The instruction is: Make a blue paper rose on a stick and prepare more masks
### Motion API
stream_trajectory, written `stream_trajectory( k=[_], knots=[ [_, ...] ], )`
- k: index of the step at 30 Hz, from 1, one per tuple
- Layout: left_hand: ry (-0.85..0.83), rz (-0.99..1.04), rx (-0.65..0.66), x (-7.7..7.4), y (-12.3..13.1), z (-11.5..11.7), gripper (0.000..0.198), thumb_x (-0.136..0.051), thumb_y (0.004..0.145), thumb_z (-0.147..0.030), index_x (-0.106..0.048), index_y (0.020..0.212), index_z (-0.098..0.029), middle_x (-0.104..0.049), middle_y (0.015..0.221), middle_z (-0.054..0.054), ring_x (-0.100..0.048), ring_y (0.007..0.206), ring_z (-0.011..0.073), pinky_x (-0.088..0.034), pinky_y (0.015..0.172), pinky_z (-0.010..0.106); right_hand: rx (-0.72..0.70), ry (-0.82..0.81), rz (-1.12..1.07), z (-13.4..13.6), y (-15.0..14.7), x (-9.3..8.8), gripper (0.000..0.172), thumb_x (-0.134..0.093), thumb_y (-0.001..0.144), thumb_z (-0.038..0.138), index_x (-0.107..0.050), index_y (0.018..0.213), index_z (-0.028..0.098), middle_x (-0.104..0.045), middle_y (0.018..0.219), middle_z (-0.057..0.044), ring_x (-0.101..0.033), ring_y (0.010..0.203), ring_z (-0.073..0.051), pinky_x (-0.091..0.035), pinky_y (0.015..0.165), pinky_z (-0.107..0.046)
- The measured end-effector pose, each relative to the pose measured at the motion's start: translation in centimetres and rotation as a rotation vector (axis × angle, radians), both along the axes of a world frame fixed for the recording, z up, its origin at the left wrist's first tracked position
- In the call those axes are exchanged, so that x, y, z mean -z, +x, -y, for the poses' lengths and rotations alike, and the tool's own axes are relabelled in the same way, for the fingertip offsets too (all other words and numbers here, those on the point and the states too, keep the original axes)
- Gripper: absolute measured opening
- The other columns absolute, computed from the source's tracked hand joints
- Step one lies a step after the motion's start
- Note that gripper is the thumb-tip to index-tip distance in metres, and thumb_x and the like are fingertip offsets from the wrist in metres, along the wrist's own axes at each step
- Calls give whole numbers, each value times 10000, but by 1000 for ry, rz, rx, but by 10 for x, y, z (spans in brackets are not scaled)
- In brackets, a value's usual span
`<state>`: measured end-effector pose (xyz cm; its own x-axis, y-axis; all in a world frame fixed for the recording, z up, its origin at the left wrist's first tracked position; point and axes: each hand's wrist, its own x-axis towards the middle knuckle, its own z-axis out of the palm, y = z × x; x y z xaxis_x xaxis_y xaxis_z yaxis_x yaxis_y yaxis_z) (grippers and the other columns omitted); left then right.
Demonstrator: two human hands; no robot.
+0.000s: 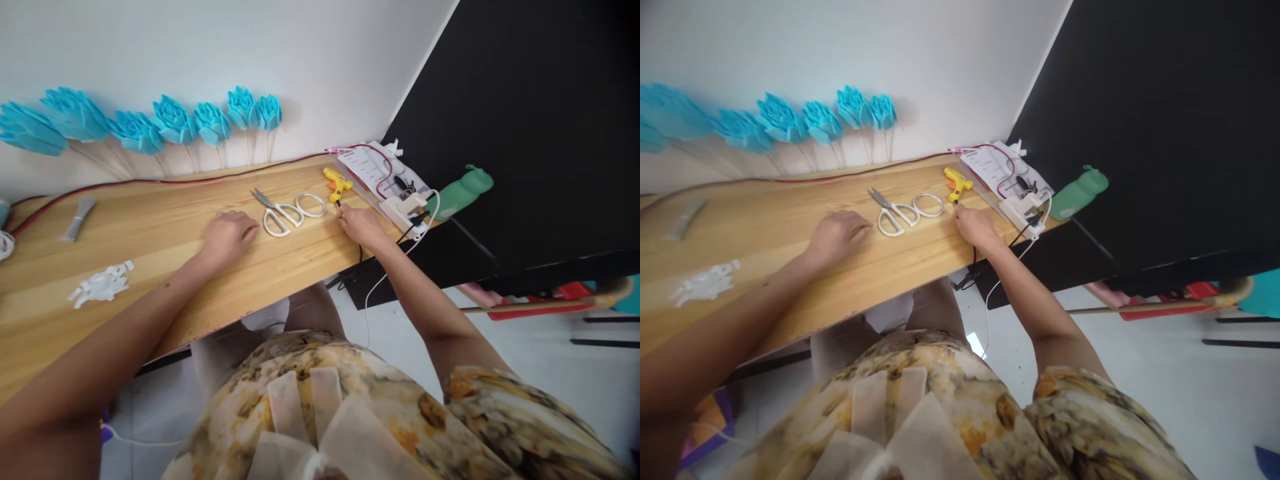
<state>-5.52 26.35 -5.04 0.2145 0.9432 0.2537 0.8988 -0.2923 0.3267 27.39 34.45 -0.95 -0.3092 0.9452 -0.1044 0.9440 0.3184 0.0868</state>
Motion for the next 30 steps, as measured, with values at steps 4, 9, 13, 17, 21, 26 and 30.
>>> stream_trajectory(
  k=[4, 9, 13, 17, 21, 26, 30],
  knots=[
    [52, 17, 11, 6, 5, 5, 313, -485, 993, -305, -778, 955, -203, -773, 1053, 122, -693, 1004, 319, -519, 910, 491, 90, 84, -12, -18, 4, -4, 416, -337, 1055, 201, -616, 1361, 168, -770, 1215, -172, -720, 1076, -330, -496, 868, -390],
    [66, 26, 27, 8, 5, 9, 316, -491, 990, -294, -787, 958, -189, -772, 1044, 131, -687, 1002, 324, -523, 890, 488, -133, 123, -186, -22, -16, -6, 358, -505, 1041, 304, -657, 1337, 173, -746, 1264, -143, -655, 1212, -318, -479, 983, -385],
    [76, 88, 38, 9, 5, 12, 320, -490, 991, -290, -787, 936, -184, -778, 1022, 127, -689, 978, 310, -511, 888, 479, -318, 1, -287, -24, -37, 3, 180, -613, 972, 235, -747, 1075, 173, -752, 1210, -128, -642, 1176, -283, -465, 985, -371],
    [86, 398, 61, 4, 5, 14, 317, -547, 999, -372, -780, 944, -163, -773, 993, 122, -686, 953, 270, -513, 898, 441, -254, -101, -842, -16, -55, -4, 129, -632, 951, 286, -696, 916, 180, -751, 911, -67, -660, 856, -208, -485, 768, -322],
    [-63, 1037, 72, -11, 5, 16, 431, -680, 947, -492, -713, 1248, -184, -741, 1218, 124, -686, 915, 192, -548, 761, 304, -358, -660, -1461, 14, -77, -21, 433, -733, 872, 622, -633, 846, 202, -642, 705, 1, -583, 643, -140, -443, 582, -260],
    [-572, 1516, 409, -26, 1, 25, 452, -754, 897, -572, -760, 1041, -144, -770, 920, 103, -611, 560, 118, -430, 462, 211, -351, -923, -1699, 37, -102, -21, 551, -844, 754, 677, -576, 715, 197, -481, 599, 54, -440, 534, -84, -359, 506, -236],
    [-718, 1610, 515, -29, -3, 31, 306, -859, 829, -409, -793, 983, -153, -727, 739, 56, -613, 528, 120, -434, 464, 196, -297, -968, -1777, 35, -113, -15, 544, -865, 735, 658, -581, 712, 194, -415, 590, 74, -384, 520, -71, -299, 475, -226]
  ],
)
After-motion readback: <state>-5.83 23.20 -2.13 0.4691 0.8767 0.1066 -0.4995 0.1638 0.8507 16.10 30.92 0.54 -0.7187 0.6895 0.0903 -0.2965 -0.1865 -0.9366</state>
